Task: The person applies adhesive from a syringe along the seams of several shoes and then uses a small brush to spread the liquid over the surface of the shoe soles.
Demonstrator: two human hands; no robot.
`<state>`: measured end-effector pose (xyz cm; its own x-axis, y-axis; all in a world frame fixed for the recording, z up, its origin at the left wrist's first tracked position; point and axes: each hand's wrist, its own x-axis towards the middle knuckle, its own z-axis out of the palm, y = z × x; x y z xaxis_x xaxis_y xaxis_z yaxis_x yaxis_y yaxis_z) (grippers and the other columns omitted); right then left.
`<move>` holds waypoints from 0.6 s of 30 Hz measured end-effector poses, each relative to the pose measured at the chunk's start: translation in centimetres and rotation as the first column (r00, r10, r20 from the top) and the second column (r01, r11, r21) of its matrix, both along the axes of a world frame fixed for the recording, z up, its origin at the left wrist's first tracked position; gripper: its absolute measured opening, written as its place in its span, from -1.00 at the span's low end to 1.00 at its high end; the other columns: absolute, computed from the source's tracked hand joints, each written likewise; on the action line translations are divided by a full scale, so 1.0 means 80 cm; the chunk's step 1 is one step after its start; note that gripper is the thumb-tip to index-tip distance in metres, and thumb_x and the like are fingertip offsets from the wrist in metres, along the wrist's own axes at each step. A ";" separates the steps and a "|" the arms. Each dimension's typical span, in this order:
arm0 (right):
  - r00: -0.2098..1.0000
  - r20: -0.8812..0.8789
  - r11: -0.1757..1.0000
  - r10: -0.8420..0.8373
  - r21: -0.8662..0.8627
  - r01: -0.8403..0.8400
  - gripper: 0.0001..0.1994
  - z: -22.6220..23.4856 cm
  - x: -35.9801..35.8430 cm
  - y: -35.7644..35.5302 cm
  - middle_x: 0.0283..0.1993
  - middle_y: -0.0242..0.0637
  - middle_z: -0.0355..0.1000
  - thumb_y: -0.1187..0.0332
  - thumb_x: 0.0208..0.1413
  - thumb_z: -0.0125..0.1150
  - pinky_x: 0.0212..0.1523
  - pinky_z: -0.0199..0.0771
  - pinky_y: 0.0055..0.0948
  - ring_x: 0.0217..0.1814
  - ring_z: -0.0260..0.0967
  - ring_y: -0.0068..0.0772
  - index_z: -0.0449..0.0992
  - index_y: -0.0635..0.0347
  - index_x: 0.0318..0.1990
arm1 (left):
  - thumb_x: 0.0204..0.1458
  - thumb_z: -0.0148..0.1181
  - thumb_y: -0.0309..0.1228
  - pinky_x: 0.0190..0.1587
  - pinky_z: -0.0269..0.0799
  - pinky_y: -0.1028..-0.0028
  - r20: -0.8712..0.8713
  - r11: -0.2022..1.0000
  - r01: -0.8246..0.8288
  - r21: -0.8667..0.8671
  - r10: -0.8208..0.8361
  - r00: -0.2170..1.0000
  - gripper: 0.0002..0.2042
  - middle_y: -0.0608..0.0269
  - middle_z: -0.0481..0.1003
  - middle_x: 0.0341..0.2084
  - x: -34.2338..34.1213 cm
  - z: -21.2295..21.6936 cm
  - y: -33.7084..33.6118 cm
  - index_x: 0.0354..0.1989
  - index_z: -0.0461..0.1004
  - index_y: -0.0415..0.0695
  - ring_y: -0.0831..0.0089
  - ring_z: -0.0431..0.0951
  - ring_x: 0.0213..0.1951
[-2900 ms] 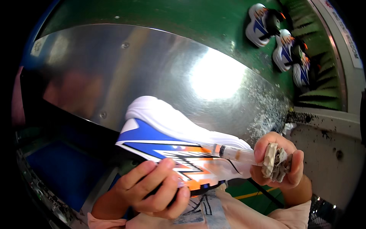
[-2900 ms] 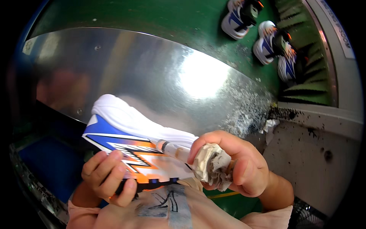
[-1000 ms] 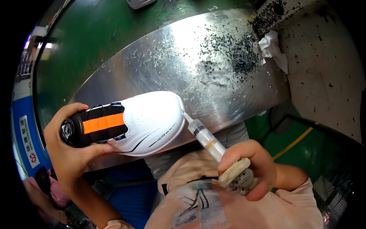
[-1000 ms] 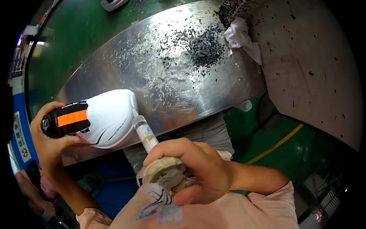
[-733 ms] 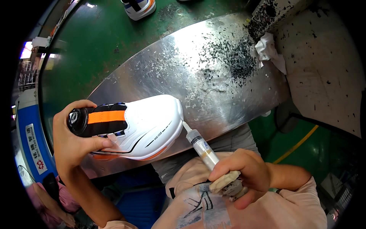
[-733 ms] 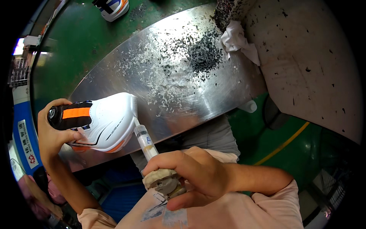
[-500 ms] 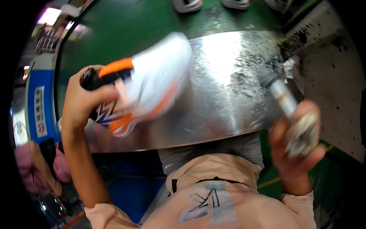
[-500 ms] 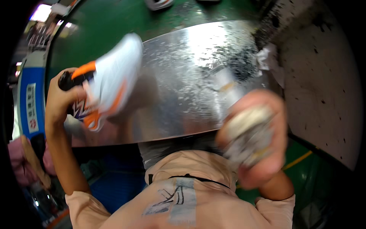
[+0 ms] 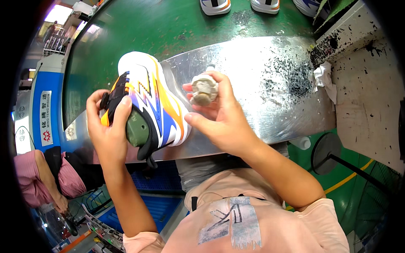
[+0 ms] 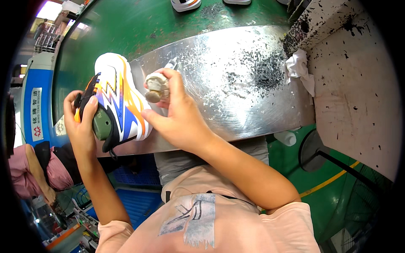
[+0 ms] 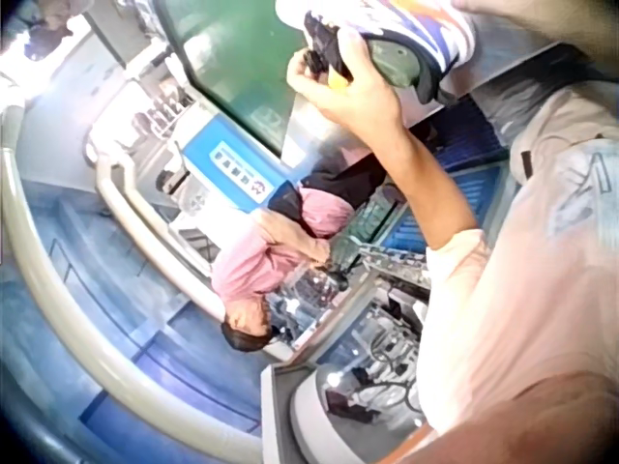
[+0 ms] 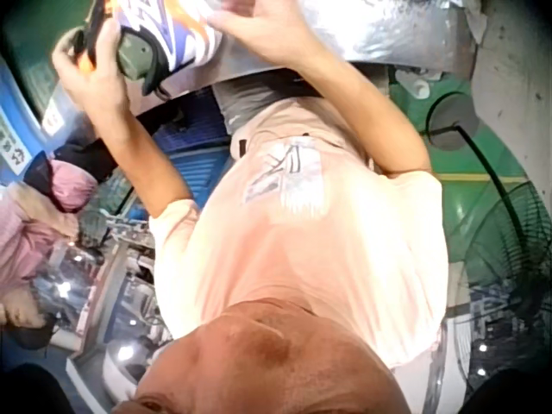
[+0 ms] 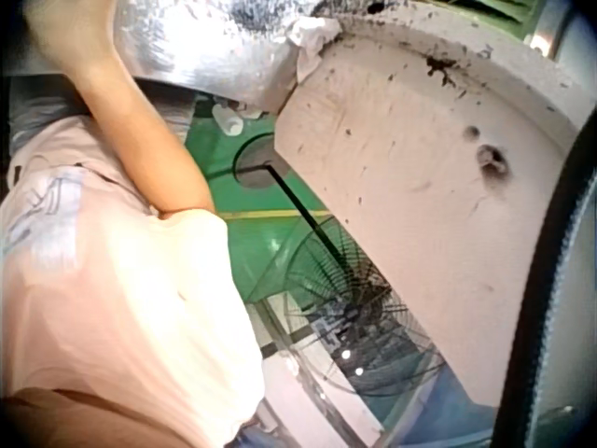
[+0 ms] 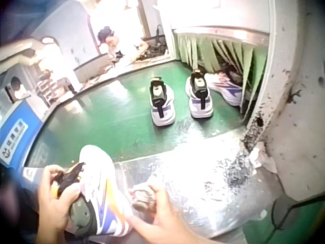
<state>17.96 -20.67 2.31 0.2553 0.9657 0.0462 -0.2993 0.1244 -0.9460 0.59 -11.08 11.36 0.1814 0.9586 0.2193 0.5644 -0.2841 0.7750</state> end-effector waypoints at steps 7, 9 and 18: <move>0.966 -0.225 0.992 0.125 0.022 -0.123 -0.30 0.003 -0.027 0.028 0.18 -0.10 0.22 0.59 -0.03 0.25 0.16 0.33 -0.36 0.14 0.26 -0.41 -0.06 0.14 0.21 | 0.04 0.22 -0.44 -0.09 0.28 0.60 0.259 1.000 -0.008 -0.006 0.009 0.966 -0.64 0.24 0.34 -0.23 -0.034 -0.023 -0.012 -0.05 0.27 -0.28 0.58 0.34 -0.20; 0.978 -0.165 0.992 0.126 -0.006 -0.128 -0.30 0.008 -0.027 0.029 0.18 -0.10 0.22 0.60 -0.03 0.25 0.15 0.34 -0.37 0.14 0.26 -0.42 -0.05 0.14 0.21 | 0.07 0.15 -0.42 -0.16 0.32 0.63 0.223 0.998 -0.030 0.046 0.019 0.975 -0.68 0.24 0.40 -0.28 -0.038 -0.028 -0.011 -0.05 0.28 -0.23 0.60 0.40 -0.26; 0.985 0.128 0.993 0.117 -0.011 -0.116 -0.39 0.032 -0.028 0.029 0.09 -0.14 0.28 0.60 -0.02 0.23 0.04 0.45 -0.41 0.05 0.34 -0.44 0.04 0.17 0.15 | 0.06 0.18 -0.46 -0.14 0.28 0.61 0.336 0.999 -0.040 0.020 0.031 0.941 -0.65 0.25 0.36 -0.26 -0.039 -0.033 -0.019 -0.02 0.25 -0.28 0.61 0.35 -0.25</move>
